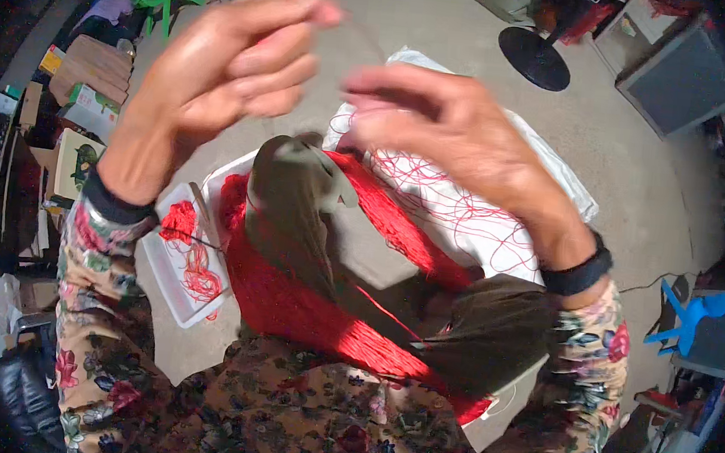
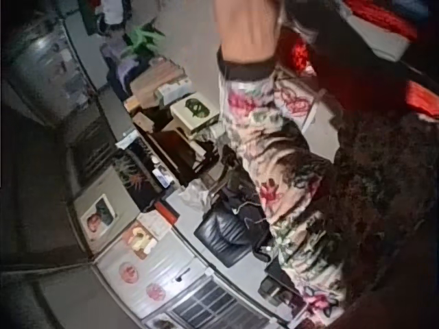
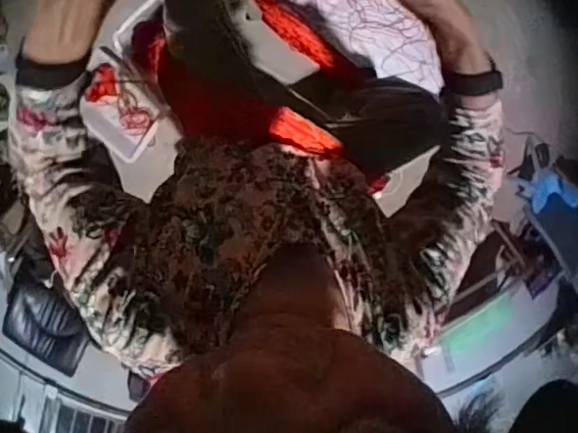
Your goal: Manually winding red thread or string into an organized bundle or coil.
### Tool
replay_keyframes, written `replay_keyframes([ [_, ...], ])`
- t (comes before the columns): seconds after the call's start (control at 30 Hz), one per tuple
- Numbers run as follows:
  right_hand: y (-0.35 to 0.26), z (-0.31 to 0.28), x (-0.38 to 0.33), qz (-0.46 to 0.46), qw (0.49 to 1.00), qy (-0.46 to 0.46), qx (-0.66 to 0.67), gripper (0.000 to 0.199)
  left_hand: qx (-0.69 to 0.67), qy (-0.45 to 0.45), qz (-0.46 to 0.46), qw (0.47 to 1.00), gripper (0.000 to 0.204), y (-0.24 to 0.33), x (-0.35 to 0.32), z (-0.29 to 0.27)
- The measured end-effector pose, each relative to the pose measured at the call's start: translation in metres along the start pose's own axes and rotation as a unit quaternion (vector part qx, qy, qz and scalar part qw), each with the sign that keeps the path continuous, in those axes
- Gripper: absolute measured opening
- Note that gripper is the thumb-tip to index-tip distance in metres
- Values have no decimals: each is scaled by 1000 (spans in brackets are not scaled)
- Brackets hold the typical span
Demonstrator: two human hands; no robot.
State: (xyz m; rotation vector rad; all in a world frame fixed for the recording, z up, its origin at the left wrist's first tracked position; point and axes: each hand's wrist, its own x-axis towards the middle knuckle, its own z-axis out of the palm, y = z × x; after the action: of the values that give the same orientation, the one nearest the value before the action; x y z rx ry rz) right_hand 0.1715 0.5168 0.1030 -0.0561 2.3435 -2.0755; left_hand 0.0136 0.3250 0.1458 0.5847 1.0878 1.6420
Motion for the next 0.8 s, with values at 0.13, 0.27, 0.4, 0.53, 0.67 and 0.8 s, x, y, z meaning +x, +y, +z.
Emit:
replay_keyframes([
  [0.13, -30, 45, 3, 47, 994, 36, 87, 29, -13, -21, 34, 999, 25, 10, 29, 20],
  [0.27, -43, -30, -91, 232, 967, 79, 75, 17, 40, 62, 94, 993, 25, 23, 28, -41],
  [0.4, -19, -131, -241, 230, 946, 229, -24, 25, 11, 151, 107, 983, 26, 23, 35, -118],
  [0.53, 31, -179, -397, 314, 898, 297, -82, 31, 19, 266, 76, 961, 25, -10, 81, -158],
  [0.67, 93, -177, -471, 356, 789, 500, 42, 25, 72, 298, -6, 952, 32, -51, 144, -149],
  [0.8, 167, -206, -371, 392, 742, 543, 35, 20, 296, 132, -129, 937, 51, -111, 186, -118],
])
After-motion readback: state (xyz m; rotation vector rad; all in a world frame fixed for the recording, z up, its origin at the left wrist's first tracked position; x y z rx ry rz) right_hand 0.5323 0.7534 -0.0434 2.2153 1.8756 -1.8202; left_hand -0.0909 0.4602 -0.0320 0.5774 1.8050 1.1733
